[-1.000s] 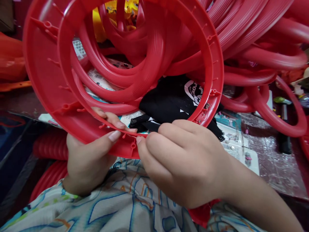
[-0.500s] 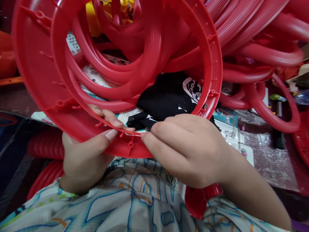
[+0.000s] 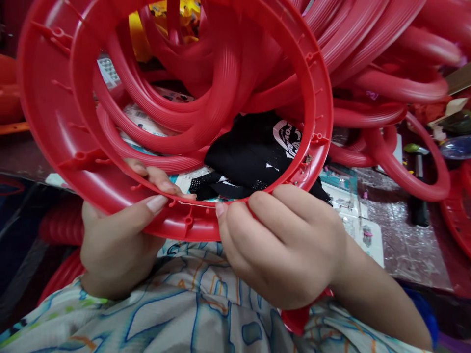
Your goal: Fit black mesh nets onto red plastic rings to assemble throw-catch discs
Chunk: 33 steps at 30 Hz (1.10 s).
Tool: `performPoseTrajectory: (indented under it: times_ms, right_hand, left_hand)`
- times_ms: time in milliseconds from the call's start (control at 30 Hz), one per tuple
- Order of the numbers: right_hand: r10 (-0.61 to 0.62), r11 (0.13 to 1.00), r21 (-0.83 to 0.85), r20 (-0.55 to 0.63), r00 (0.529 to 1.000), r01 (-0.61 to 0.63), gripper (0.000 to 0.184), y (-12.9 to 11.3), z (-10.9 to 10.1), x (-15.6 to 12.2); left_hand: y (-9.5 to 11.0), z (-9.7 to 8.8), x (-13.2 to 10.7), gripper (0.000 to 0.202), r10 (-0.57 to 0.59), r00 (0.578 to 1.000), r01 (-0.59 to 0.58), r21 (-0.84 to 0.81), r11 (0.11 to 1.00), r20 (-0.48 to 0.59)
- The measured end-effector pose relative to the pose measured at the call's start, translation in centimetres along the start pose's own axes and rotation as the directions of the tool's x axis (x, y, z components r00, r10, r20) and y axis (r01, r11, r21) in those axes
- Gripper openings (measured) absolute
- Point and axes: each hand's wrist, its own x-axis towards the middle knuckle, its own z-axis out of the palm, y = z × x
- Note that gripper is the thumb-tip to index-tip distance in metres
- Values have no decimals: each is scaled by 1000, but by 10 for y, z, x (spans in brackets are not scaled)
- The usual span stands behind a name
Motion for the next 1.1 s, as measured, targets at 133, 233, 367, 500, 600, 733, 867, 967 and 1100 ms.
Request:
performPoseTrajectory:
  times_ms: [133,233,367,500,600,733,867,967,1100]
  right_hand:
    - [-83,993,-87,-59,995,77,15,2,11,2]
    - [-127,983,-140,-79,989,115,17,3,18,3]
    - [-195,975,-120,-37,980,190,19,3,15,3]
    - [-112,991,-73,-27,993,110,19,-2,5,6]
    - [-105,992,-71,-44,993,102,17,-1,5,9]
    - [-113,993,-45,-129,985,108,12,8,14,12]
    - [-165,985,-71,-125,978,157,15,16,18,17]
    - [-169,985,-45,-75,983,166,19,17,17,22]
    - [-82,996,28,-33,996,83,26,16,23,32]
  left_hand:
    - [-4,-4,1,25,55,998,-57,49,997,34]
    - [-6,-8,3,25,103,993,-107,80,991,51]
    - [-2,-9,4,24,81,996,-82,48,995,23]
    - [3,-9,6,22,68,998,-68,-15,998,16]
    - [4,-11,8,23,81,996,-79,-55,995,34]
    - [3,-14,9,23,85,996,-84,-34,996,5]
    - [3,-16,9,24,99,995,-98,-47,994,11]
    - [2,-17,12,24,100,995,-98,-75,992,25]
    - [6,-19,18,9,102,994,-98,-82,992,38]
